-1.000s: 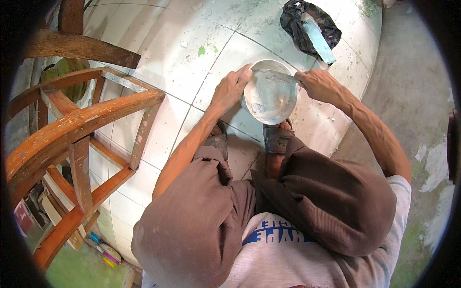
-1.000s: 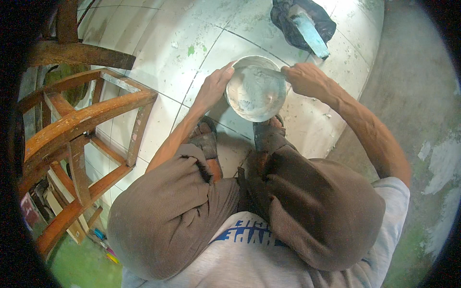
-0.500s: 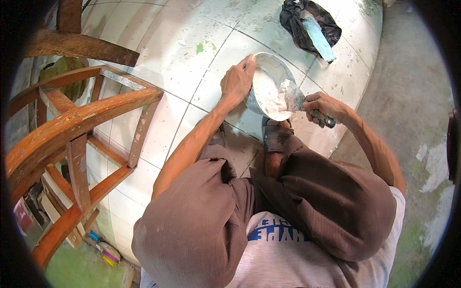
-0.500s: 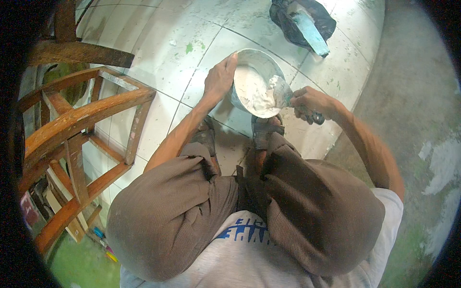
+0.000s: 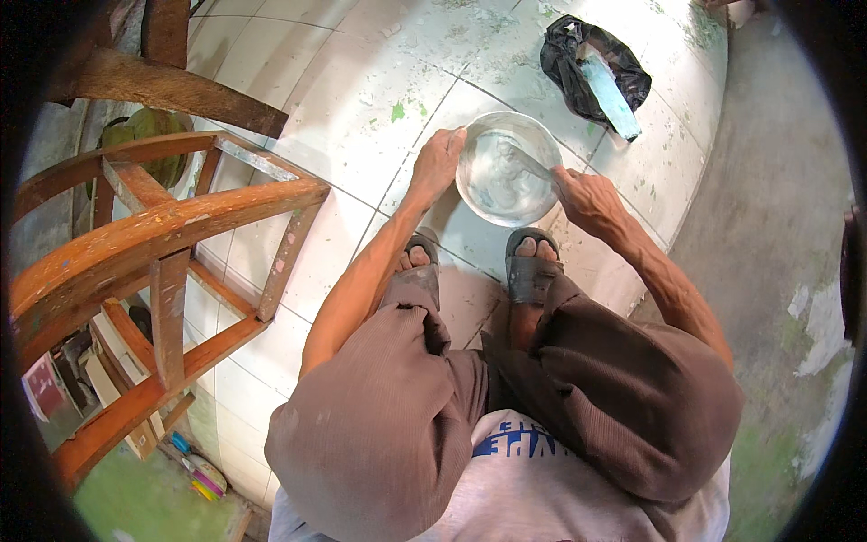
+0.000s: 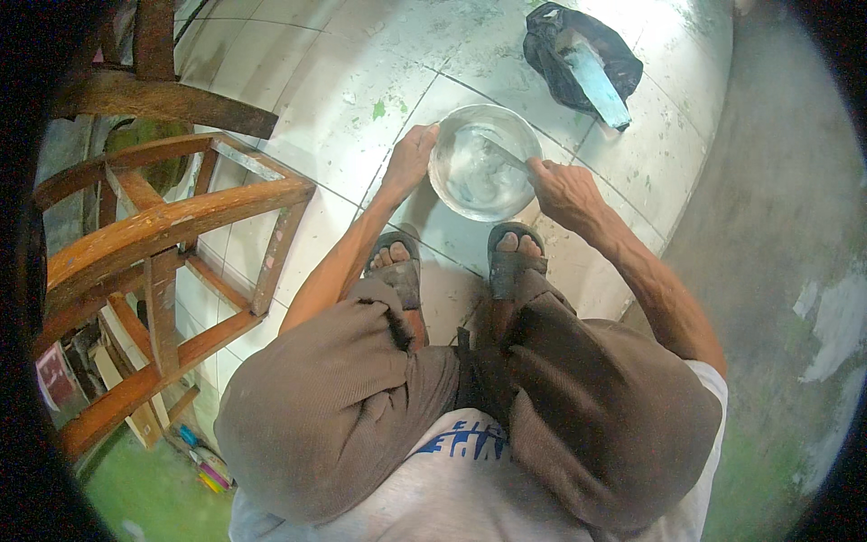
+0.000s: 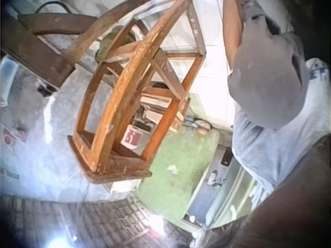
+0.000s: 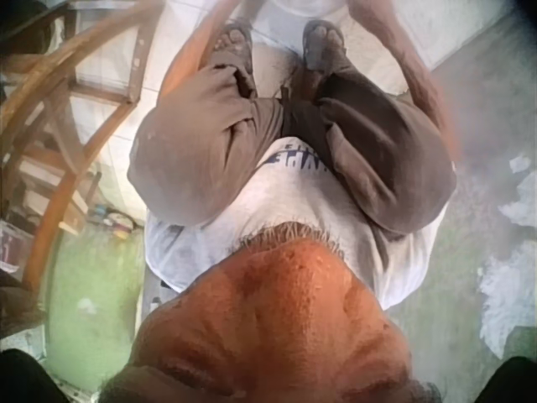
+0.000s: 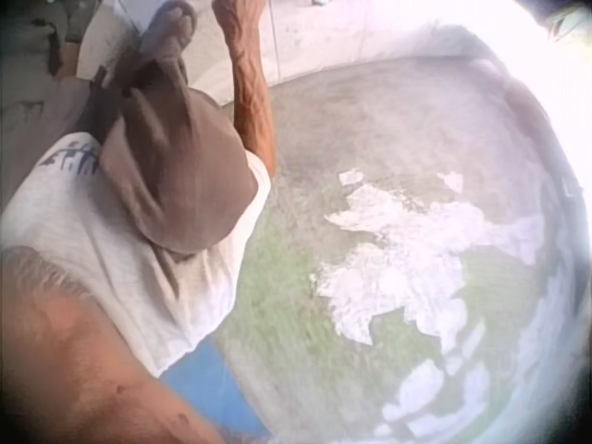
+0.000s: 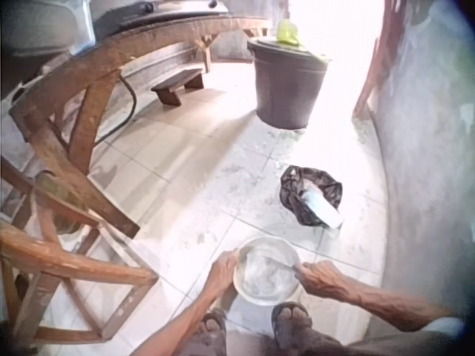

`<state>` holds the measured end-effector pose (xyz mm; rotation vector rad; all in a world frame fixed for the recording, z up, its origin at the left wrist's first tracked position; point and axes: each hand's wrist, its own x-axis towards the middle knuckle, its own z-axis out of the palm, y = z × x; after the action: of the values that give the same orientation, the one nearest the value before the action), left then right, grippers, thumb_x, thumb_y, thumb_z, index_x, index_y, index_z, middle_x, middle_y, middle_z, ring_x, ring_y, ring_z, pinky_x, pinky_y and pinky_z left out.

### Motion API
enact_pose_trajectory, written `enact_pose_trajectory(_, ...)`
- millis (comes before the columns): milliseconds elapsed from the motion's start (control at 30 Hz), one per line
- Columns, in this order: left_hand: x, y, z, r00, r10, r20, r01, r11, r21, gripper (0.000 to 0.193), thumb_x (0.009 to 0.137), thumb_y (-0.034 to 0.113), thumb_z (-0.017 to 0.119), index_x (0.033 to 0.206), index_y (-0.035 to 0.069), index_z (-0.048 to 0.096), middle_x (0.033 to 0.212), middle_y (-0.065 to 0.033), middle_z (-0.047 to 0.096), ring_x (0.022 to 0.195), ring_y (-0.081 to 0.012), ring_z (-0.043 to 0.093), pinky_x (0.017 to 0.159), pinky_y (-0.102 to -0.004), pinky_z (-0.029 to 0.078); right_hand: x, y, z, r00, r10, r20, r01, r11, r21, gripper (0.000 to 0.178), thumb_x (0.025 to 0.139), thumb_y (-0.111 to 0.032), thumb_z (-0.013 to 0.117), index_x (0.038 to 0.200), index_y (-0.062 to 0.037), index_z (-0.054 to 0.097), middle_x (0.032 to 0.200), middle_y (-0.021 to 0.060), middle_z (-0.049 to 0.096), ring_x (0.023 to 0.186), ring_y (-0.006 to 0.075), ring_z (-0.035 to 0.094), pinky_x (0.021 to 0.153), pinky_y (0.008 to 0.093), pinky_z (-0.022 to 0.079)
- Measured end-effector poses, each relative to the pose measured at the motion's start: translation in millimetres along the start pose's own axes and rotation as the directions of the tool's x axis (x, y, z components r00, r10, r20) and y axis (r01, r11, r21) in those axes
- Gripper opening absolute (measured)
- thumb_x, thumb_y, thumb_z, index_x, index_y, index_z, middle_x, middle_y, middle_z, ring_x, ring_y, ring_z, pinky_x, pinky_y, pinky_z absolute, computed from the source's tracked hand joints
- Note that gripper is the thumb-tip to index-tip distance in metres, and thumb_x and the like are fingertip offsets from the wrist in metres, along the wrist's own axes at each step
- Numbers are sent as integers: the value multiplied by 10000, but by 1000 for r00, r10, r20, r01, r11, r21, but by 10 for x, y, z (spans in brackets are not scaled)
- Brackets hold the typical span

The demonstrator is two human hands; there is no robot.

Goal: The person mixes a white powder with water in a metal bowl using a trowel, then applies the resulting paste to a wall. The person uses a trowel to scoop the powder, stir the mixture, and spread it onto the wall surface.

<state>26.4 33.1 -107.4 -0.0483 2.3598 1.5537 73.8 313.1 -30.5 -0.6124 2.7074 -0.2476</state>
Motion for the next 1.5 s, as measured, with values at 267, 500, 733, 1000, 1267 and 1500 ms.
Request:
enact_pose_trajectory(267, 26, -133, 12, 998, 29, -55, -26, 998, 60, 562, 1052, 457, 430, 1108, -51, 663, 1089, -269, 627, 1025, -424, 612, 919, -448, 456, 12, -86, 65, 996, -18, -91, 17, 1000, -9, 279, 939, -84, 567, 1195, 26, 556, 927, 221, 679, 631, 348, 661, 533, 445, 513)
enact_pose_trajectory(500, 210, -229, -88, 1000, -19, -10, 20, 991, 132, 549, 1030, 456, 460, 1047, -58, 654, 1080, -280, 634, 1007, -412, 624, 904, -443, 466, 92, -99, 92, 995, 37, -92, -37, 999, 4, 293, 926, -93, 581, 1192, 25, 546, 867, 220, 671, 647, 355, 669, 544, 456, 514)
enact_pose_trajectory(733, 152, -133, -63, 975, 131, -178, -95, 975, 199, 509, 1035, 391, 485, 1253, -56, 590, 1182, -228, 607, 1094, -392, 587, 951, -445, 460, 199, -147, 25, 990, 99, -104, -96, 995, 32, 303, 923, -118, 617, 1196, 3, 564, 940, 222, 629, 682, 373, 676, 575, 471, 529)
enact_pose_trajectory(1000, -74, 593, 249, 636, 734, 237, -767, 566, 303, 603, 784, 64, 744, 1360, 65, 567, 1206, -109, 627, 1170, -304, 582, 997, -448, 411, 454, -231, -383, 966, 230, -116, -158, 886, 436, 290, 925, -181, 637, 1153, -8, 593, 985, 249, 657, 849, 385, 690, 725, 428, 556)
enact_pose_trajectory(1267, -33, 727, 187, 689, 707, 157, -715, 627, 310, 446, 715, 39, 778, 1139, 133, 679, 1086, -51, 657, 1125, -261, 583, 992, -420, 373, 798, 648, -391, 825, 423, -375, -140, 796, 589, 199, 937, -108, 602, 1070, -2, 704, 863, 100, 735, 756, 138, 694, 649, 309, 565)
enact_pose_trajectory(1500, 119, 841, 90, 838, 546, -10, -541, 832, 122, 312, 839, 76, 773, 1133, 77, 666, 1079, -79, 650, 1041, -246, 621, 906, -368, 482, 1577, 1831, -188, 756, 299, -583, -142, 944, 300, 289, 864, -61, 634, 1133, 40, 671, 1087, 267, 670, 1001, 417, 662, 902, 452, 521)
